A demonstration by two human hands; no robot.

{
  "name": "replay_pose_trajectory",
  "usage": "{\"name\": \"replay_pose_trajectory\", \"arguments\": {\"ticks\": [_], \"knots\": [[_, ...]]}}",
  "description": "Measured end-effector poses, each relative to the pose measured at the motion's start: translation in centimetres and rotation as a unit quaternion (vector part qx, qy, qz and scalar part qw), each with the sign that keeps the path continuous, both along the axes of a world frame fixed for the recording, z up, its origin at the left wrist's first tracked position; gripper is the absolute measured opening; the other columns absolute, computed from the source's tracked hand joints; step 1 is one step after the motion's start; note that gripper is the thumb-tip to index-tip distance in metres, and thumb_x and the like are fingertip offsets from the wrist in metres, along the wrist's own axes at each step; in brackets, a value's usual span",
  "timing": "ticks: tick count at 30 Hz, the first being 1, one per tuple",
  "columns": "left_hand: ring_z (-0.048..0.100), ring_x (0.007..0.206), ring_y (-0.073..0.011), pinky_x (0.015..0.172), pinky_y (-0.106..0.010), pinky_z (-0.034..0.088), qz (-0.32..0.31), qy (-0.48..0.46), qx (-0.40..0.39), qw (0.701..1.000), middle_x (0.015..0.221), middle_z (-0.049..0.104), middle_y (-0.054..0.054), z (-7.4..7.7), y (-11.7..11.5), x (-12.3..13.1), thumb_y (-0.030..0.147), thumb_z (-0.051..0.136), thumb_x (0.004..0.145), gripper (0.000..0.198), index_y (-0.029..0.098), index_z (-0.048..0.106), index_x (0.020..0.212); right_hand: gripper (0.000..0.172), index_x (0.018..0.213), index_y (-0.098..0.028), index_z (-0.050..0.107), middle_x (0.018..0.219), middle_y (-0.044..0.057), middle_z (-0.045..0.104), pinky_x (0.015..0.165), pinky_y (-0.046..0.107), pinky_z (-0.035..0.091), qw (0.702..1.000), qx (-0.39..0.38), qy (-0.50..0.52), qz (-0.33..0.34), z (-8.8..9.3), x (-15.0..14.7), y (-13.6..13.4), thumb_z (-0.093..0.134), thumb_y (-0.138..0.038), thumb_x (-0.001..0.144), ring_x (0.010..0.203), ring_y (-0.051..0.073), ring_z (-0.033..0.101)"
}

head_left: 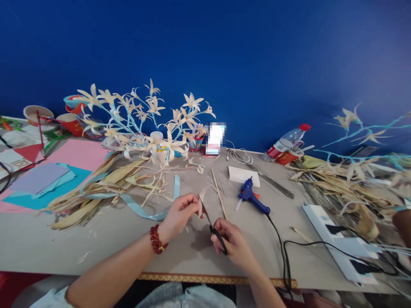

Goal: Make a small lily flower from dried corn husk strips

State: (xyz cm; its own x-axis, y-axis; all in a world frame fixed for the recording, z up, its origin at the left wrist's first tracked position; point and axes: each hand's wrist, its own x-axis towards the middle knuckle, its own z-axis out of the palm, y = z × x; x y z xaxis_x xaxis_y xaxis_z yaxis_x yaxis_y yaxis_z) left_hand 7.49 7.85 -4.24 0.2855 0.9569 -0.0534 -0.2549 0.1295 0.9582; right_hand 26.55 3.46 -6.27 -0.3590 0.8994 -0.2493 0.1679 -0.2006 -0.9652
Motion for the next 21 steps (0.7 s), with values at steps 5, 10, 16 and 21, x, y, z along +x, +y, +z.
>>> {"name": "replay_pose_trajectory", "arguments": {"ticks": [5,10,16,21], "knots": [[0.055,0.065,-0.0144,0.068,-0.026,0.039,-0.002,0.003,-0.002,1.0,0.065,0.062,-0.002,0.07,-0.12,-0.01,0.019,0.054,0.078,0.015,0.017,0.054,0.064,0.042,0.07,-0.023,0.04,0.047,-0.008,0.046,0.046,0.021,0.028,1.0,0.01,-0.004,0.006,-0.29,0.39,0.02,0.066,-0.054,0.079,0.043,0.009,0.038],[0.056,0.065,-0.0146,0.068,-0.027,0.04,-0.001,0.004,0.005,1.0,0.066,0.062,-0.002,0.12,-0.11,0.06,0.019,0.055,0.078,0.015,0.017,0.054,0.063,0.04,0.07,-0.022,0.041,0.046,-0.008,0.047,0.046,0.021,0.028,1.0,0.021,-0.014,0.008,-0.04,0.44,-0.05,0.065,-0.052,0.08,0.044,0.009,0.038],[0.054,0.064,-0.0142,0.067,-0.026,0.039,-0.008,0.003,0.001,1.0,0.064,0.062,-0.002,0.08,-0.23,0.11,0.021,0.056,0.078,0.016,0.018,0.053,0.062,0.04,0.07,-0.023,0.042,0.049,-0.008,0.048,0.044,0.02,0.029,1.0,-0.002,0.007,0.015,0.03,0.47,0.04,0.068,-0.051,0.077,0.042,0.008,0.04],[0.055,0.064,-0.0143,0.067,-0.026,0.04,-0.02,0.0,-0.005,1.0,0.063,0.062,-0.002,0.14,-0.4,0.19,0.022,0.056,0.078,0.018,0.018,0.052,0.061,0.038,0.071,-0.022,0.042,0.049,-0.008,0.048,0.043,0.019,0.028,1.0,-0.001,0.012,0.019,-0.11,0.46,0.19,0.07,-0.047,0.077,0.042,0.008,0.041]]}}
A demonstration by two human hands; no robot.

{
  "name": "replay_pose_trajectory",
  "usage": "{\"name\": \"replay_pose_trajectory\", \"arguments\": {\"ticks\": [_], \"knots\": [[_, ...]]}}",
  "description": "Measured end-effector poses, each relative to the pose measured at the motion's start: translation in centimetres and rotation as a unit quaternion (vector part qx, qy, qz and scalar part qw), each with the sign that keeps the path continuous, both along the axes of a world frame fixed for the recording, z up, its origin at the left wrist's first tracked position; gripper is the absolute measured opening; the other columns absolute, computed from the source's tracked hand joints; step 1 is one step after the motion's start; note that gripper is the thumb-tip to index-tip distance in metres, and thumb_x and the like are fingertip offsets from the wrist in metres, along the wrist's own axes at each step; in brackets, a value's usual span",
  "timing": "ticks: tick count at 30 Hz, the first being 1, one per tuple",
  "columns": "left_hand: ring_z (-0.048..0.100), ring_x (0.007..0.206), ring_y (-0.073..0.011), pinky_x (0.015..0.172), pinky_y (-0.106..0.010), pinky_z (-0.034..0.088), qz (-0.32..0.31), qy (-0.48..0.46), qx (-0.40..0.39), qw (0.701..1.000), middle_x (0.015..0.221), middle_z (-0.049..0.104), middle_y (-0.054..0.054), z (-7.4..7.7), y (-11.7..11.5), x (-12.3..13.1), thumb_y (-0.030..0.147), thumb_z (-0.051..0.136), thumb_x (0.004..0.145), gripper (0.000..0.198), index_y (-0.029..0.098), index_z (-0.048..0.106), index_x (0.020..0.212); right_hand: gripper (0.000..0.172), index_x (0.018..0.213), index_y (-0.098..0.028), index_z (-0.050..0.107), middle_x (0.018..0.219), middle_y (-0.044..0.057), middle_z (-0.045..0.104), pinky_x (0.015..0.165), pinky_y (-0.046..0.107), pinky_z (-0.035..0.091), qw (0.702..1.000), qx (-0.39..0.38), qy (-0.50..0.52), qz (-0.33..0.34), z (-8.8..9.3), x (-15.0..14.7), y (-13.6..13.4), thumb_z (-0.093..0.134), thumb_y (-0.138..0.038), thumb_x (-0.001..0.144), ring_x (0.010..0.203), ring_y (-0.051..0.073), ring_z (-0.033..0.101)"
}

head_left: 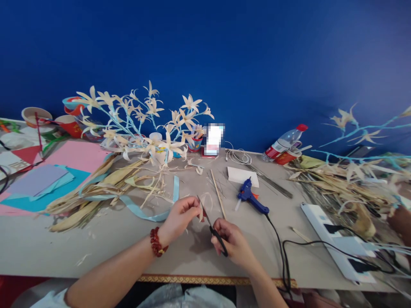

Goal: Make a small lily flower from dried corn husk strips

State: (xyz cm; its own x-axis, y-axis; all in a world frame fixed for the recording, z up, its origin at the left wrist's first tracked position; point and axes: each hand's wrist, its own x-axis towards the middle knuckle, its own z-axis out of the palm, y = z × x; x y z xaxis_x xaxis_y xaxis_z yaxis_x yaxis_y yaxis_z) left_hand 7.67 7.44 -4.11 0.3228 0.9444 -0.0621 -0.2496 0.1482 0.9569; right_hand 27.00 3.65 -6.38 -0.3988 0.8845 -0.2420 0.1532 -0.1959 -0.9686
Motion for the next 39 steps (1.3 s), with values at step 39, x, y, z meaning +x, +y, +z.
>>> {"name": "replay_pose_trajectory", "arguments": {"ticks": [39], "knots": [[0.053,0.062,-0.011,0.062,-0.024,0.042,0.049,-0.049,0.028,0.997,0.067,0.056,0.001,0.4,-0.1,0.4,0.03,0.07,0.08,0.015,0.016,0.067,0.073,0.034,0.078,-0.02,0.051,0.065,-0.006,0.056,0.035,0.014,0.027,0.93,-0.083,0.293,-0.206,2.3,-4.8,1.4,0.081,-0.025,0.064,0.039,0.002,0.031]]}}
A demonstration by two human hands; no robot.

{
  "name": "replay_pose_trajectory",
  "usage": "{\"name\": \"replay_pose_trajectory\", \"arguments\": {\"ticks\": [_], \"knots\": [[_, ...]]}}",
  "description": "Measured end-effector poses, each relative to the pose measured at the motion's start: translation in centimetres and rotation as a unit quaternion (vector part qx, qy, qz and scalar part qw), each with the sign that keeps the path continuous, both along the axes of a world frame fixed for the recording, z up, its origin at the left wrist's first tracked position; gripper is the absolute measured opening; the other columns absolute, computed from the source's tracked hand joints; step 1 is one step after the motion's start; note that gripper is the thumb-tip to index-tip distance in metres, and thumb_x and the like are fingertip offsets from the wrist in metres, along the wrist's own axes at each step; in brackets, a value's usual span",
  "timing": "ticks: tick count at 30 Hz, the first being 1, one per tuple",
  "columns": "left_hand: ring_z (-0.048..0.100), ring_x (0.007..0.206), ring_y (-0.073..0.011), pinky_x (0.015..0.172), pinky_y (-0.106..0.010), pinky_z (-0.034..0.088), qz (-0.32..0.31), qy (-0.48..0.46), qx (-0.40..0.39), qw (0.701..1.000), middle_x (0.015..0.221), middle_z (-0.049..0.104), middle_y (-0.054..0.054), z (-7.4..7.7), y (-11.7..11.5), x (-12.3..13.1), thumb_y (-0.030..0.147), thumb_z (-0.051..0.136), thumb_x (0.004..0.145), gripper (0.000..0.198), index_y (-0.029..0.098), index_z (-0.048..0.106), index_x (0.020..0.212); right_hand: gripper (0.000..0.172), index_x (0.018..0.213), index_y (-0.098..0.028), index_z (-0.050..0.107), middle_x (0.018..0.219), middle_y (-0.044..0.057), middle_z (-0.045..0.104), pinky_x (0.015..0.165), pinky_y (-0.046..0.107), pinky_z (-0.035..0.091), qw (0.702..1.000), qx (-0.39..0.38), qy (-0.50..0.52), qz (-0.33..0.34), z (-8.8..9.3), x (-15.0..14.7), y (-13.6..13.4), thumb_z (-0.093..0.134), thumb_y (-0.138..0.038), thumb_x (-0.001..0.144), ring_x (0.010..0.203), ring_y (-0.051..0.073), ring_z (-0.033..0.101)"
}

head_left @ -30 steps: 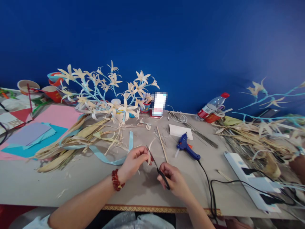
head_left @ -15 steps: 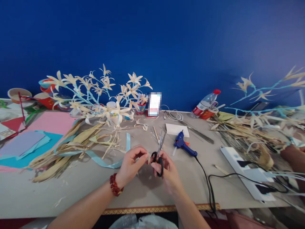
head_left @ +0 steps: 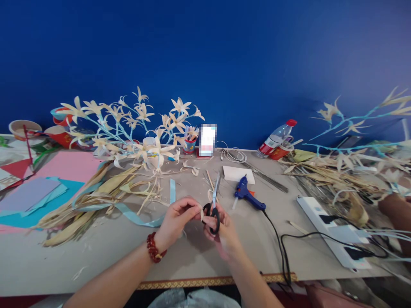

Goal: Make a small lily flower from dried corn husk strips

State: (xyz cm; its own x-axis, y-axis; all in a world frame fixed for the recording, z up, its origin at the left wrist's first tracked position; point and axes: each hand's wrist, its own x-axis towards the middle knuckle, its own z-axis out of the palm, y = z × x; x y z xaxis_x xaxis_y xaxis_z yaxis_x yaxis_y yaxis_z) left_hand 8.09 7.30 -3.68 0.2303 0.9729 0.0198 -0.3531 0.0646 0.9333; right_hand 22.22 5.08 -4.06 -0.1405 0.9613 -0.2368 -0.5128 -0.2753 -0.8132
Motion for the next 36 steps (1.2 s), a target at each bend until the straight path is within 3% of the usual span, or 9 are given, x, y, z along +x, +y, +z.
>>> {"name": "replay_pose_trajectory", "arguments": {"ticks": [8,12,17,21,27,31,36], "knots": [[0.054,0.063,-0.0105,0.062,-0.024,0.041,-0.053,-0.045,-0.031,0.997,0.071,0.063,-0.001,-0.5,0.1,-0.3,0.028,0.07,0.08,0.012,0.016,0.071,0.08,0.032,0.081,-0.021,0.053,0.064,-0.004,0.06,0.039,0.015,0.025,0.999,0.012,-0.001,0.031,0.1,0.0,-0.1,0.08,-0.027,0.065,0.045,0.006,0.039],[0.054,0.066,-0.0111,0.065,-0.023,0.042,-0.077,-0.061,-0.075,0.992,0.075,0.064,-0.002,-0.5,0.0,-0.5,0.03,0.069,0.081,0.018,0.017,0.068,0.093,0.039,0.077,-0.021,0.051,0.068,-0.004,0.06,0.049,0.017,0.038,0.995,0.062,-0.078,0.003,0.4,0.6,0.0,0.085,-0.022,0.059,0.057,0.009,0.051],[0.051,0.063,-0.0111,0.063,-0.023,0.04,-0.094,-0.072,-0.097,0.988,0.069,0.057,0.0,-0.4,-0.1,-0.3,0.036,0.071,0.078,0.022,0.016,0.061,0.08,0.04,0.079,-0.022,0.052,0.069,-0.005,0.058,0.051,0.019,0.038,0.98,0.105,-0.169,0.011,0.2,1.5,0.1,0.086,-0.023,0.059,0.055,0.009,0.048],[0.049,0.062,-0.0101,0.063,-0.023,0.039,-0.08,-0.035,-0.089,0.992,0.068,0.056,0.002,-0.6,-0.1,-0.2,0.031,0.075,0.074,0.022,0.016,0.059,0.074,0.041,0.079,-0.022,0.05,0.067,-0.006,0.056,0.05,0.019,0.035,0.971,0.108,-0.211,0.021,0.1,1.7,0.2,0.087,-0.023,0.06,0.053,0.008,0.043],[0.051,0.066,-0.0103,0.067,-0.023,0.041,-0.038,-0.052,-0.079,0.995,0.072,0.058,0.002,-0.3,0.1,-0.5,0.026,0.074,0.074,0.014,0.017,0.062,0.075,0.043,0.079,-0.022,0.047,0.071,-0.003,0.057,0.056,0.021,0.038,0.979,0.105,-0.168,0.05,0.3,1.8,0.3,0.082,-0.044,0.067,0.062,0.011,0.05],[0.053,0.071,-0.0103,0.072,-0.024,0.043,0.003,-0.09,-0.08,0.993,0.08,0.057,0.0,0.3,0.5,-0.8,0.023,0.073,0.075,0.012,0.016,0.064,0.073,0.051,0.079,-0.022,0.045,0.062,-0.006,0.049,0.052,0.022,0.032,0.976,0.085,-0.17,0.111,-0.1,2.2,-0.9,0.071,-0.064,0.07,0.054,0.009,0.042],[0.053,0.074,-0.0098,0.073,-0.024,0.045,0.013,-0.131,-0.092,0.987,0.092,0.058,-0.001,0.3,0.7,-0.8,0.021,0.071,0.077,0.009,0.016,0.064,0.074,0.058,0.08,-0.022,0.042,0.063,-0.006,0.048,0.053,0.023,0.029,0.97,0.071,-0.167,0.162,-0.7,2.5,-2.4,0.071,-0.071,0.065,0.054,0.009,0.04]]}}
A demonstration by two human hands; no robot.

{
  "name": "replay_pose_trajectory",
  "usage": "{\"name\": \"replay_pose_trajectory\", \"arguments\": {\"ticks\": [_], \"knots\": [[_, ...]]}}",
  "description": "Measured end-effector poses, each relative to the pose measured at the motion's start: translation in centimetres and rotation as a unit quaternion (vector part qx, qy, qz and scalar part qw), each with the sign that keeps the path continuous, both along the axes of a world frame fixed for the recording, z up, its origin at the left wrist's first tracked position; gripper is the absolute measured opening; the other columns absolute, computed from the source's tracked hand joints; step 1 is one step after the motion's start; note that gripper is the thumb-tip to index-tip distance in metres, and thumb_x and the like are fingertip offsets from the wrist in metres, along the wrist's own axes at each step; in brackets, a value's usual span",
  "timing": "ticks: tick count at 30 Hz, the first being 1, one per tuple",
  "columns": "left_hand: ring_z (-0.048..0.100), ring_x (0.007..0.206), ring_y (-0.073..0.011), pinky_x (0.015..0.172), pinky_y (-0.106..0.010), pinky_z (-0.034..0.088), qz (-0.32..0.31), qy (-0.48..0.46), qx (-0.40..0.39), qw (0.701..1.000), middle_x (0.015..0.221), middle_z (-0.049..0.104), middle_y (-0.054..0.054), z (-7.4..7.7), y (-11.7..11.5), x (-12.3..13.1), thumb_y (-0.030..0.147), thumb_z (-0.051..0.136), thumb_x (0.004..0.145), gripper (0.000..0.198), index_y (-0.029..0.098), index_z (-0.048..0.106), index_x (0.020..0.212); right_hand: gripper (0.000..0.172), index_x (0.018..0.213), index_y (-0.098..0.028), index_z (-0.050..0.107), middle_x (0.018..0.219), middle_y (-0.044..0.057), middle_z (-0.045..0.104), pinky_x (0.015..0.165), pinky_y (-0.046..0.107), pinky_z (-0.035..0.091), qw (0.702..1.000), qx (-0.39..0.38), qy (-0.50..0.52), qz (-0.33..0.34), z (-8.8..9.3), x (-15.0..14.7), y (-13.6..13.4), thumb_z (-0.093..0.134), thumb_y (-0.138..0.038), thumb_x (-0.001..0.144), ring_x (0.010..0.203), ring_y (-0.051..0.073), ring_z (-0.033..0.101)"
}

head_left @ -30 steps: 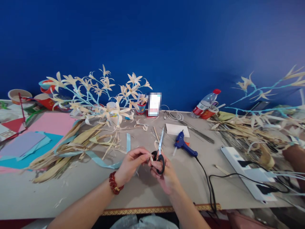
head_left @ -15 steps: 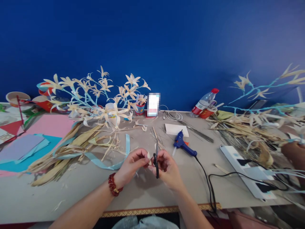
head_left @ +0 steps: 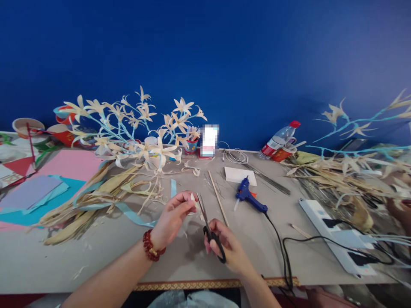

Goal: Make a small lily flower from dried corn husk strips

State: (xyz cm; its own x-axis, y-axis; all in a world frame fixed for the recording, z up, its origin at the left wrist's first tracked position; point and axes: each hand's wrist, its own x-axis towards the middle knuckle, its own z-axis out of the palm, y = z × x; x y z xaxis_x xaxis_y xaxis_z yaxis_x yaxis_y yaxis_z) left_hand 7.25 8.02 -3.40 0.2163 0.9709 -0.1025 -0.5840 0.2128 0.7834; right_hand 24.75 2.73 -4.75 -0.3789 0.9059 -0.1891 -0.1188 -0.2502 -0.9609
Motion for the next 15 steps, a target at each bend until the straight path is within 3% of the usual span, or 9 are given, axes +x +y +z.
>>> {"name": "replay_pose_trajectory", "arguments": {"ticks": [15], "knots": [[0.053,0.07,-0.0104,0.071,-0.023,0.044,0.0,0.012,0.011,1.0,0.078,0.058,0.0,0.29,-0.51,0.3,0.02,0.068,0.081,0.01,0.016,0.062,0.074,0.061,0.077,-0.021,0.043,0.061,-0.006,0.046,0.052,0.023,0.027,0.999,0.016,-0.042,-0.006,-0.69,-0.31,0.4,0.07,-0.074,0.061,0.054,0.009,0.037]]}}
